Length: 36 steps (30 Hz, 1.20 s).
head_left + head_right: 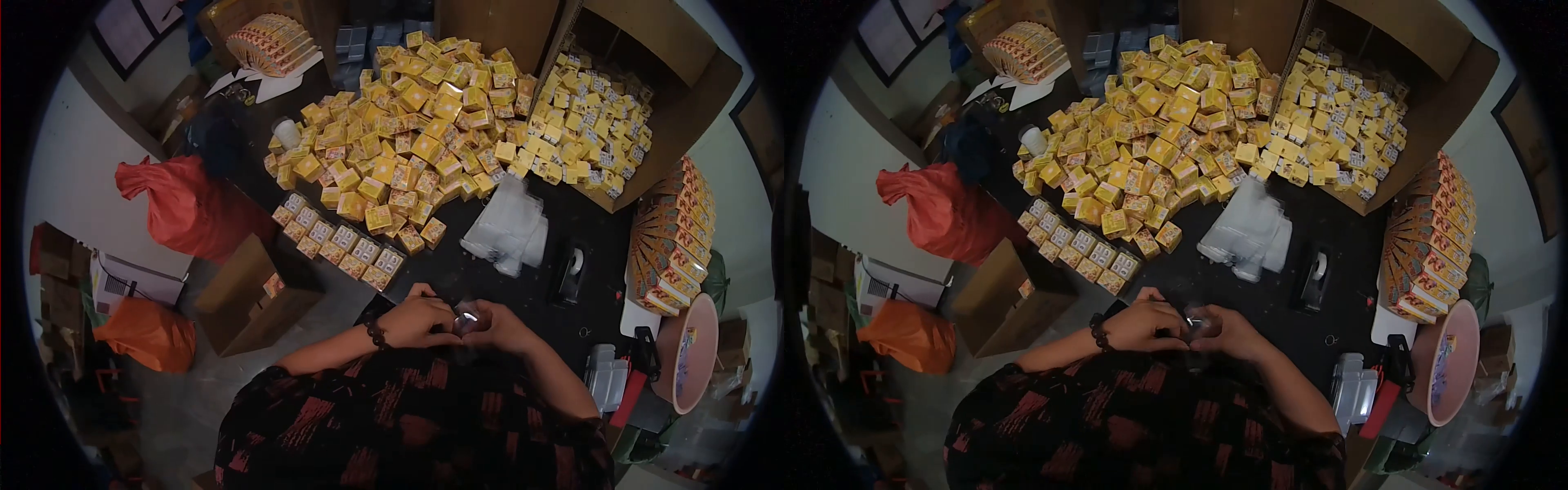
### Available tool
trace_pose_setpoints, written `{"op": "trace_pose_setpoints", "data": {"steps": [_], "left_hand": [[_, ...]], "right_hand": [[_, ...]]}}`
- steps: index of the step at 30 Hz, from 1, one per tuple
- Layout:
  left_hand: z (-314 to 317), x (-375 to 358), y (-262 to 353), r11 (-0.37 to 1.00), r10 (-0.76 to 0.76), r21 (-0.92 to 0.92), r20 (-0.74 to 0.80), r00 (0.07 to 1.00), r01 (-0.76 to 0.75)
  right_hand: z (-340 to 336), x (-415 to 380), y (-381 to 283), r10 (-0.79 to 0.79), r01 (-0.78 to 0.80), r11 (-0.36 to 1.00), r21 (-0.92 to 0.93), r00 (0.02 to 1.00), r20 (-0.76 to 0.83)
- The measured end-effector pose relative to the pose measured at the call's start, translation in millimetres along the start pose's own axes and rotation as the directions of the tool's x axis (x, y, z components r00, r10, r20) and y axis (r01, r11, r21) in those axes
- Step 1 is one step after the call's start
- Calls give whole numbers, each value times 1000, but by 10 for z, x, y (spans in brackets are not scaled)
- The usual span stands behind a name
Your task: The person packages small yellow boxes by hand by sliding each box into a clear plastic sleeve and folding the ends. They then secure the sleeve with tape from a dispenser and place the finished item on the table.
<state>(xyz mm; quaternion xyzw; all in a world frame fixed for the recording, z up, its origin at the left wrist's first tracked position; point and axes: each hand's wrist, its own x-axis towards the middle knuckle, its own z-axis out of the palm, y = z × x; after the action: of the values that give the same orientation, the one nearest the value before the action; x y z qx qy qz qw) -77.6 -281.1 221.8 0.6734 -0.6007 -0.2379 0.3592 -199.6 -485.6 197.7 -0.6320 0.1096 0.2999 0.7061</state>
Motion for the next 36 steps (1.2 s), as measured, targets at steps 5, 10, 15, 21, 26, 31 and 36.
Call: {"op": "trace_pose_setpoints", "data": {"steps": [5, 10, 15, 21, 26, 31, 36], "left_hand": [[-51, -253, -140, 995, -54, 84, 108, 993, 45], [472, -566, -644, 646, -171, -685, 301, 938, 338], [162, -696, -478, 496, -211, -812, 230, 950, 307], [-167, -290, -122, 704, -299, -708, -238, 924, 46], [-157, 258, 7, 885, -154, -461, -415, 897, -62], [9, 463, 111, 894, -137, -445, -386, 912, -55], [49, 492, 178, 858, -112, -501, -396, 911, -112]], "right_hand": [[-14, 230, -345, -149, 139, 931, -338, 989, -1], [-121, 1190, -527, -823, 149, 339, -929, 525, -216], [-231, 1158, -480, -727, 283, 595, -753, 589, -353], [270, 99, -720, -359, 522, 696, 493, 848, -390], [431, -164, -612, -292, 430, 653, 623, 902, -317], [395, -237, -277, -532, 594, 805, 5, 725, -438], [355, -366, -269, -458, 718, 572, 396, 680, -572]]}}
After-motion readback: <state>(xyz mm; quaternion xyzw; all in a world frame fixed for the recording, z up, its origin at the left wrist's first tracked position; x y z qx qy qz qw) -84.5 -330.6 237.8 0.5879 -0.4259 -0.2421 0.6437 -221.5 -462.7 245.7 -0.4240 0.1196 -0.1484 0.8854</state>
